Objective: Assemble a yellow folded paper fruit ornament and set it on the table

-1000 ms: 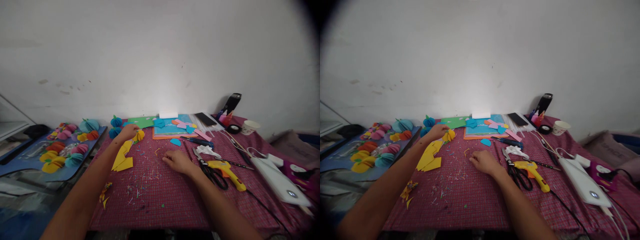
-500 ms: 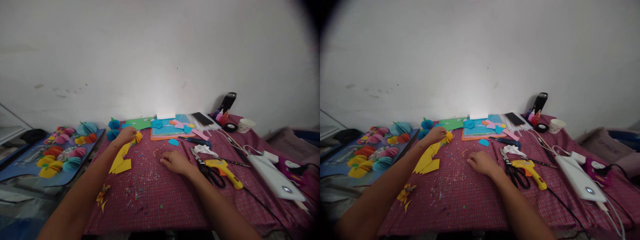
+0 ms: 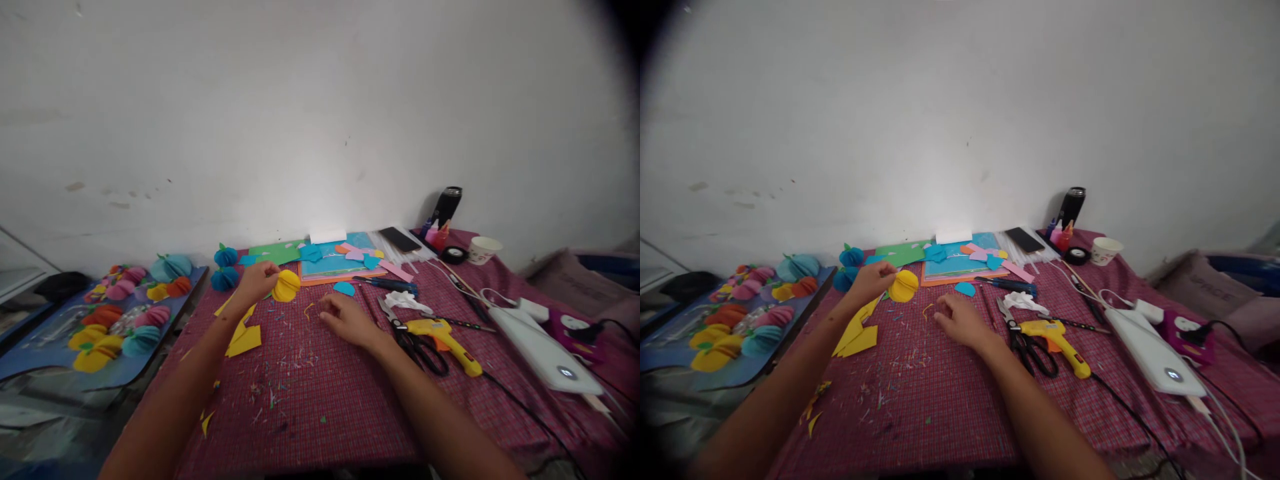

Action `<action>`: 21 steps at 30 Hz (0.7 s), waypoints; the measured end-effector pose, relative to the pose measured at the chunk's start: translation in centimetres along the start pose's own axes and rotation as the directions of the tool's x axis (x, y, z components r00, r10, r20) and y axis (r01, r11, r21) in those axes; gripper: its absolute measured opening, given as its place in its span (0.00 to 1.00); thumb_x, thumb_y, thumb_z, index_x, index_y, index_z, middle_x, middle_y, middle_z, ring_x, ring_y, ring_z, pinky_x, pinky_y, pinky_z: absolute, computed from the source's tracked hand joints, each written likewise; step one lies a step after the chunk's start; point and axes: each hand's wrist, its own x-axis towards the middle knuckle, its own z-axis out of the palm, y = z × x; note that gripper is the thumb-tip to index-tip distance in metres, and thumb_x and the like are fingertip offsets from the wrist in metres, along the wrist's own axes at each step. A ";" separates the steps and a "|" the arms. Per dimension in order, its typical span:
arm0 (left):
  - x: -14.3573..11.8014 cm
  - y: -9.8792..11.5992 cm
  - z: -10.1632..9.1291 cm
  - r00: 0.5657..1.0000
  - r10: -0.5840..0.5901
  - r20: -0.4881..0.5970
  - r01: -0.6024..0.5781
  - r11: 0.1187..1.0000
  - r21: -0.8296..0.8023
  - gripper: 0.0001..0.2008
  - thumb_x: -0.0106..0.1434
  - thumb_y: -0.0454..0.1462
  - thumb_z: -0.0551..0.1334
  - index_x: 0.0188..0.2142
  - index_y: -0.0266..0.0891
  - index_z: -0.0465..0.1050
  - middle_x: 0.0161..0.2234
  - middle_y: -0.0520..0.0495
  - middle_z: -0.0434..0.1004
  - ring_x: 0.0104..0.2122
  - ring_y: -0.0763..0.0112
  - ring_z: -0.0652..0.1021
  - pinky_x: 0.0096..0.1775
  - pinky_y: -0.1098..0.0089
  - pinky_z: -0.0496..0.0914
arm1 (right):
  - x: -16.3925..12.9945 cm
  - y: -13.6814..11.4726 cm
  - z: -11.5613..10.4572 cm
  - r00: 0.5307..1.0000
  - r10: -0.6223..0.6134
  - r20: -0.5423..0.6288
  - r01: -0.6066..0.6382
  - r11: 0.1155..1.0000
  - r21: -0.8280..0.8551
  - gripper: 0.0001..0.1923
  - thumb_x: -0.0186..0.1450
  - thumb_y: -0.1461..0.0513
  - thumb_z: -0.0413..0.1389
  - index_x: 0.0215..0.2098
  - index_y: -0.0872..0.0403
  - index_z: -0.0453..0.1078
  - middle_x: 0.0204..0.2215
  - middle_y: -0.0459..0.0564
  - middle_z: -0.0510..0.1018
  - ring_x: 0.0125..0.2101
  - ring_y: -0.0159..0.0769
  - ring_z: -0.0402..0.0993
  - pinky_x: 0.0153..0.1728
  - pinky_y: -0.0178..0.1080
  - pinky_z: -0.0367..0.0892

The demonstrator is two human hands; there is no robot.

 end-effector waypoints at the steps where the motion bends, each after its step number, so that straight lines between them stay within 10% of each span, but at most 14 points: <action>1: -0.7 0.9 0.7 0.997 -0.057 -0.055 0.046 0.981 -0.189 0.09 0.57 0.38 0.59 0.35 0.38 0.76 0.30 0.48 0.80 0.30 0.67 0.77 0.32 0.71 0.67 | 0.1 0.1 0.1 0.999 0.028 -0.037 -0.023 0.990 0.136 0.19 0.65 0.57 0.57 0.53 0.53 0.67 0.46 0.53 0.76 0.42 0.38 0.73 0.43 0.40 0.66; 5: -3.9 4.0 4.4 0.965 -0.260 -0.039 0.148 0.660 -0.737 0.10 0.53 0.41 0.65 0.33 0.37 0.75 0.29 0.49 0.79 0.28 0.70 0.77 0.32 0.72 0.69 | 0.2 -0.1 0.0 0.994 0.109 -0.004 -0.082 0.771 0.632 0.38 0.60 0.51 0.63 0.64 0.46 0.55 0.60 0.55 0.66 0.54 0.43 0.69 0.49 0.44 0.69; 9: -6.2 5.7 7.2 0.953 -0.298 0.060 0.193 0.441 -0.876 0.10 0.52 0.39 0.67 0.34 0.37 0.76 0.32 0.49 0.79 0.31 0.71 0.77 0.37 0.71 0.70 | 0.1 -0.6 -0.3 0.982 0.171 0.078 -0.169 0.620 0.766 0.39 0.59 0.49 0.62 0.65 0.43 0.53 0.57 0.54 0.70 0.50 0.44 0.74 0.42 0.43 0.73; 21: -8.0 5.1 8.7 0.956 -0.206 0.210 0.280 0.412 -0.867 0.07 0.52 0.35 0.64 0.33 0.38 0.77 0.29 0.50 0.78 0.28 0.73 0.75 0.32 0.73 0.68 | 0.4 0.1 0.0 0.963 0.267 0.046 -0.226 0.699 0.678 0.24 0.55 0.48 0.64 0.46 0.50 0.72 0.41 0.50 0.79 0.40 0.44 0.77 0.41 0.45 0.72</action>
